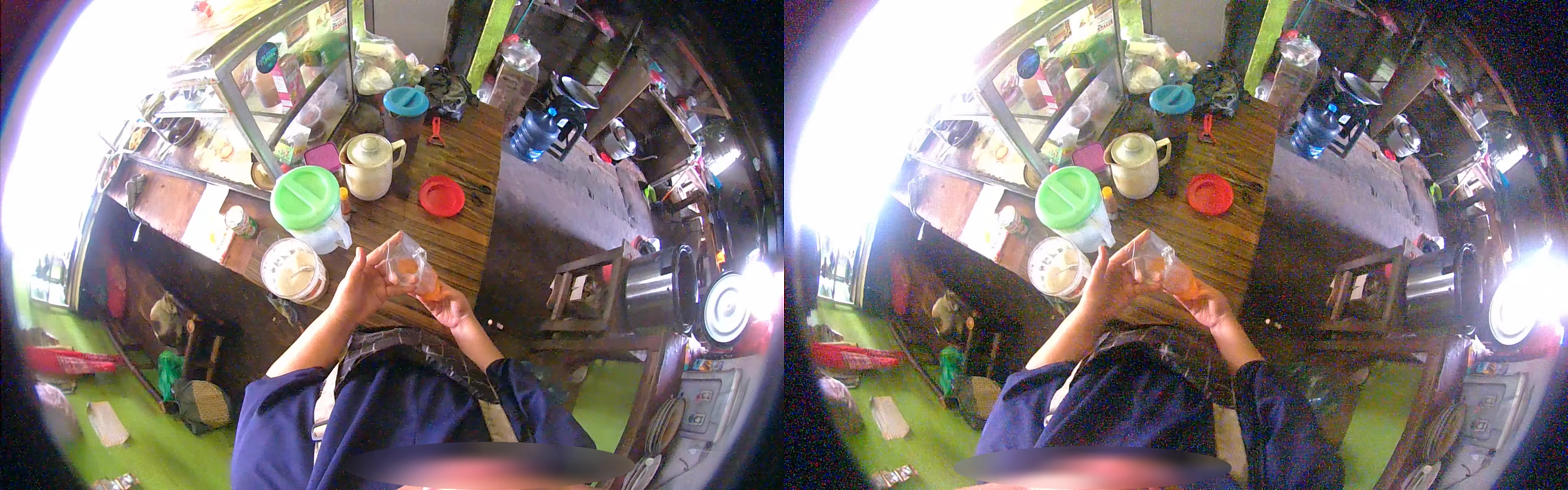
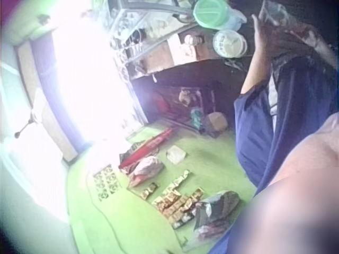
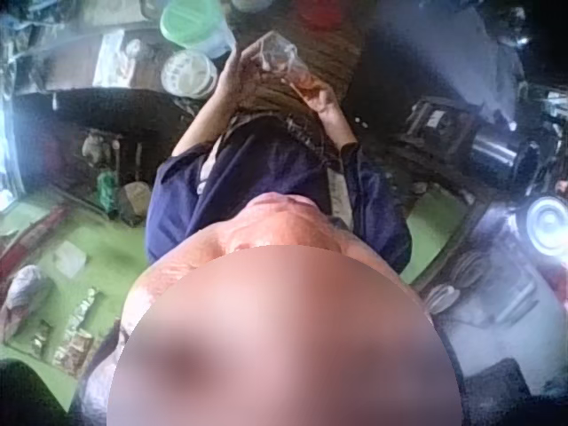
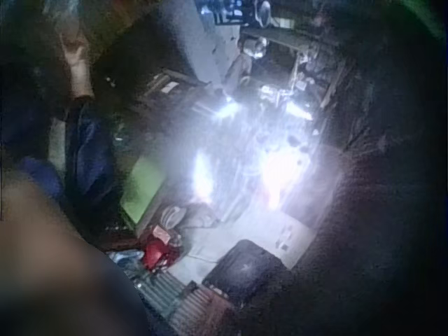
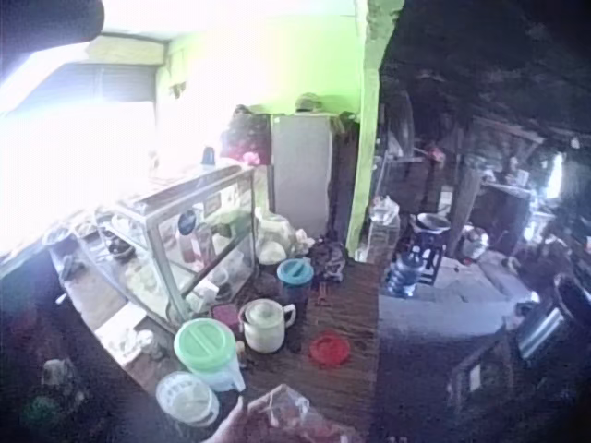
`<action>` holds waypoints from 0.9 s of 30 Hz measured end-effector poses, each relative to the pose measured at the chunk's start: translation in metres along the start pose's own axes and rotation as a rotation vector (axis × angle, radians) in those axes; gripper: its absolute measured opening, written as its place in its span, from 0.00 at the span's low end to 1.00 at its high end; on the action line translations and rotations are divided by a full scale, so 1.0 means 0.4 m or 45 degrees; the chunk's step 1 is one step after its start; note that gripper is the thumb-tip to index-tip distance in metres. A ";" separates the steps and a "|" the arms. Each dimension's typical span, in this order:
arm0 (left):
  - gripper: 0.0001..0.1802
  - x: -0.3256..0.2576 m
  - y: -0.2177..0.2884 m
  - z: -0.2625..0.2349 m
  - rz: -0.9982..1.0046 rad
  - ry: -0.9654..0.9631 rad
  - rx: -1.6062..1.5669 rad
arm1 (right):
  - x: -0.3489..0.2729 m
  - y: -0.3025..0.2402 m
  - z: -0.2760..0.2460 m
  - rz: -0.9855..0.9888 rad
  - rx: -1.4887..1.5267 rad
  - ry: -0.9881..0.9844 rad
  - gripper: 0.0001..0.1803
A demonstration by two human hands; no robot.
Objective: The person scoops a white paste into a small plastic bag, then cuts the bag open with scissors and seals it. They repeat the process with a second bag, scooping a yellowish powder into it and sealing it as well.
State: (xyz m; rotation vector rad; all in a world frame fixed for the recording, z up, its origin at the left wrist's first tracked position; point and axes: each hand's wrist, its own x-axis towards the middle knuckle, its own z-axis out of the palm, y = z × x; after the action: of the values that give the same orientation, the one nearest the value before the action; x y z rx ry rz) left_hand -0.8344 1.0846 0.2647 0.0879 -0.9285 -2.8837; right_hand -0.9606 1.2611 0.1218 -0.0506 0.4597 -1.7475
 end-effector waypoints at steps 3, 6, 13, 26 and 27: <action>0.41 -0.001 0.004 -0.018 -0.015 0.010 -0.045 | 0.049 0.024 -0.023 -0.055 -0.161 0.178 0.24; 0.42 0.003 0.016 -0.029 -0.031 0.006 -0.008 | 0.100 0.023 -0.038 -0.077 -0.260 0.048 0.19; 0.48 0.044 0.057 -0.057 0.042 0.026 0.047 | 0.124 -0.026 0.029 -0.323 -0.115 0.171 0.23; 0.45 0.089 0.031 -0.065 -0.110 -0.175 -0.012 | 0.125 -0.025 -0.009 -0.137 -0.363 0.180 0.31; 0.45 0.090 0.033 -0.066 -0.113 -0.154 -0.013 | 0.129 -0.029 -0.010 -0.115 -0.405 0.244 0.31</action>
State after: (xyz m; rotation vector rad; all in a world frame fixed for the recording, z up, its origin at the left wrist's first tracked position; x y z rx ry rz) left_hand -0.8667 1.0543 0.2502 -0.0475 -0.9531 -3.0044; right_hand -0.9847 1.2152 0.1111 -0.1327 0.8850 -1.7607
